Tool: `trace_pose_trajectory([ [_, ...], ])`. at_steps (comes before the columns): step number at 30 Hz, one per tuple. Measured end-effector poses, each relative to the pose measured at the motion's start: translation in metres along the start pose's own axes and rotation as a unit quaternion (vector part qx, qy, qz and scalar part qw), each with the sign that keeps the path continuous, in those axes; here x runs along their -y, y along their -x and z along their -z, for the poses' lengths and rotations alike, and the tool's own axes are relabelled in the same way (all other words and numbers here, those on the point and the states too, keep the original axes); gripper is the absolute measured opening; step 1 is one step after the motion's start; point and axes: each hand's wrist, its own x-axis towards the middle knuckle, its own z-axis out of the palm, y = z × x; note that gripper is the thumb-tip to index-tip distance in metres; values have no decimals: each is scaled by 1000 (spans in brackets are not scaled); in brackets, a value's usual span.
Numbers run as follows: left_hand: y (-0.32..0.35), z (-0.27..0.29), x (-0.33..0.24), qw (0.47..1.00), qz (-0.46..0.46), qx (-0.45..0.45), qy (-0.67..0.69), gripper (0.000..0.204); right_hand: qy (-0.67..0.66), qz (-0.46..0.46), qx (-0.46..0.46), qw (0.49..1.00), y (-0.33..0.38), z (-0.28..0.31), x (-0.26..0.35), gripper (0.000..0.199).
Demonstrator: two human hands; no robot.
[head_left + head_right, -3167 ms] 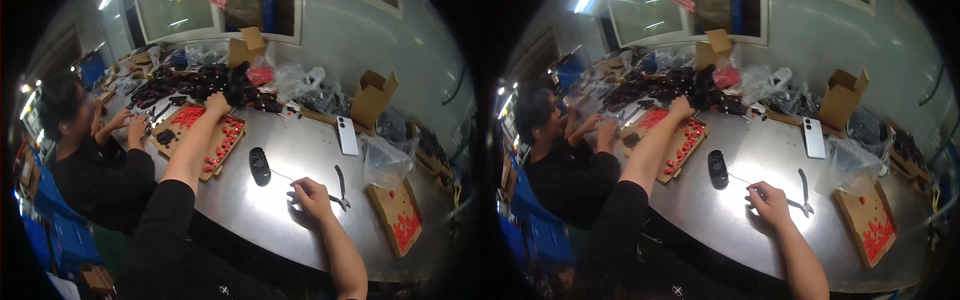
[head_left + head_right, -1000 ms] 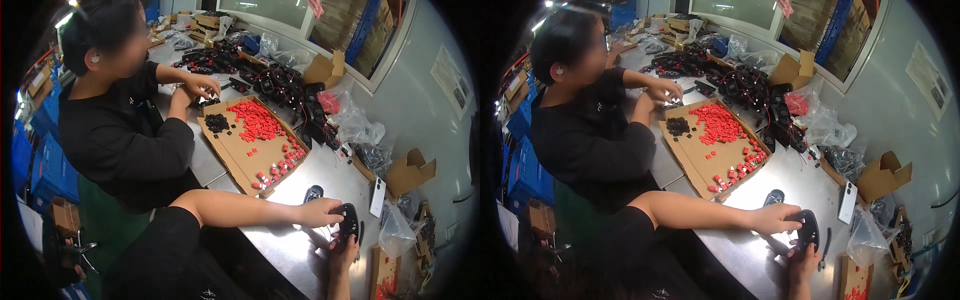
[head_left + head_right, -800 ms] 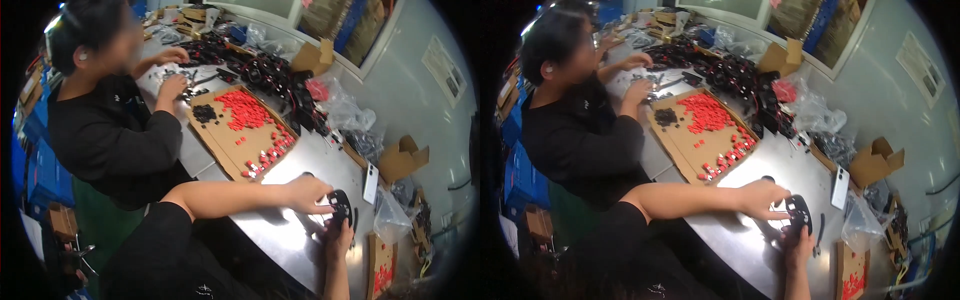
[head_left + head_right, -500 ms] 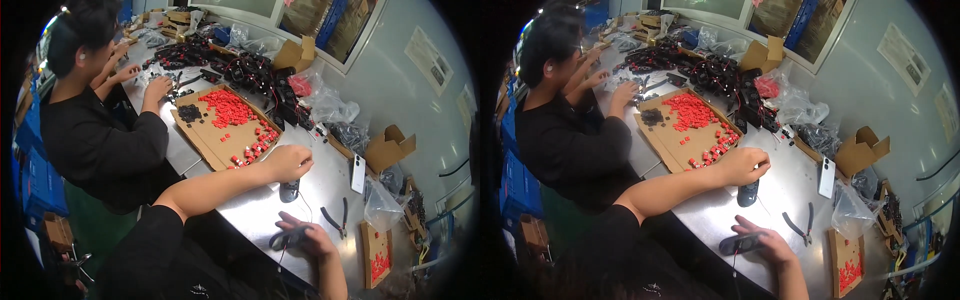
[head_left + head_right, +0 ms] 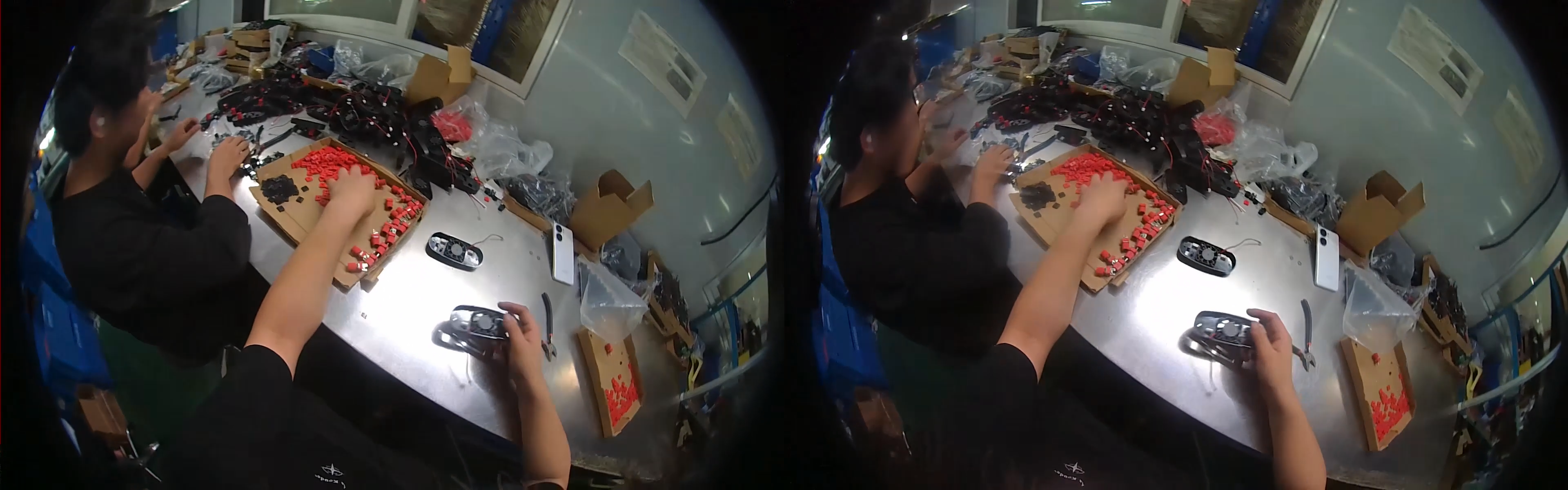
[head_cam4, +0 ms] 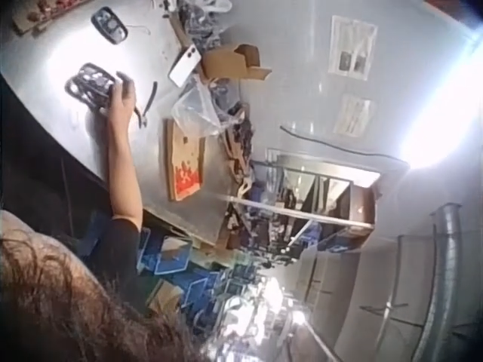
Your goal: Assembling electronic components into a plastic casing, likely a computer mouse, using pliers.
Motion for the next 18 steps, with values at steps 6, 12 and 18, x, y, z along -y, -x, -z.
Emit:
trace_pose_trajectory([
  [6, -14, -17, 4, 989, -21, -55, 135, 20, 169, 74, -13, 983, 2, 8, -21, 16],
  [12, -20, -18, 5, 981, -50, -82, 168, 21, 172, 50, -35, 983, -2, 6, -15, 17],
  [18, -8, -21, -20, 974, -134, -14, 180, 30, 227, 78, -43, 970, 3, 5, -9, 30],
])
